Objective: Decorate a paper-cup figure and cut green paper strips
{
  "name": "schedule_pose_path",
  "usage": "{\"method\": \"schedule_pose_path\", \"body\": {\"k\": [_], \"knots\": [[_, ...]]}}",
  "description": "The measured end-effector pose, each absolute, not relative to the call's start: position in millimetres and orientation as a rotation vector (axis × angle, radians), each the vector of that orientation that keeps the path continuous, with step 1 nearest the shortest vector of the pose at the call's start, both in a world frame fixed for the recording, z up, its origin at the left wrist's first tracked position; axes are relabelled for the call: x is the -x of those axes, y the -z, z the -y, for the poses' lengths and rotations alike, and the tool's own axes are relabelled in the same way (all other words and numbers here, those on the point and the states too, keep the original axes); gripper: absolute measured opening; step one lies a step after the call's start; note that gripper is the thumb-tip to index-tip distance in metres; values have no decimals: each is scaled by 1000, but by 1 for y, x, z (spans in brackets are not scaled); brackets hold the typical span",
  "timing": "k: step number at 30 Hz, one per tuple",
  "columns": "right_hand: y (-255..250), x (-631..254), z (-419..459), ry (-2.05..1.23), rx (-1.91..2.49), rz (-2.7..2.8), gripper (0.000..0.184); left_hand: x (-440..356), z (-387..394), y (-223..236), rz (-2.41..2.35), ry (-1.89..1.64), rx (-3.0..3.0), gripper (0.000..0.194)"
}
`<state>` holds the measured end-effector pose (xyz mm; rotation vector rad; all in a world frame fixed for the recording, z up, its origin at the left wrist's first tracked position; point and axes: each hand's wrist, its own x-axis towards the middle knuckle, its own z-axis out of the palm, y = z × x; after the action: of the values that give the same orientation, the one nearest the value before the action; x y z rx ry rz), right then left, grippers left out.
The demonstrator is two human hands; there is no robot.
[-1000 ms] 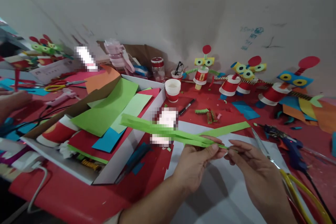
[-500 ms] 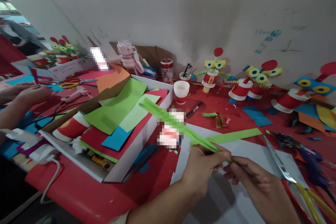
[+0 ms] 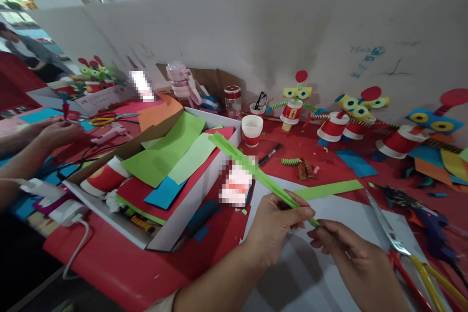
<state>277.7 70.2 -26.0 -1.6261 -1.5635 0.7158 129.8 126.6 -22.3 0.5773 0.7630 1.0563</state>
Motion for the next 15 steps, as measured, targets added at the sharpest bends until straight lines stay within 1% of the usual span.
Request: {"method": "schedule_pose_path", "body": {"k": [6, 10, 15], "knots": [[24, -277, -72, -737, 1619, 1520, 25, -127, -129, 20, -756, -1064, -636, 19], [16, -277, -76, -770, 1599, 1477, 27, -124, -130, 17, -663, -1036, -621, 22], [18, -277, -77, -800, 1594, 1485, 28, -125, -130, 18, -726, -1047, -581, 21]]}}
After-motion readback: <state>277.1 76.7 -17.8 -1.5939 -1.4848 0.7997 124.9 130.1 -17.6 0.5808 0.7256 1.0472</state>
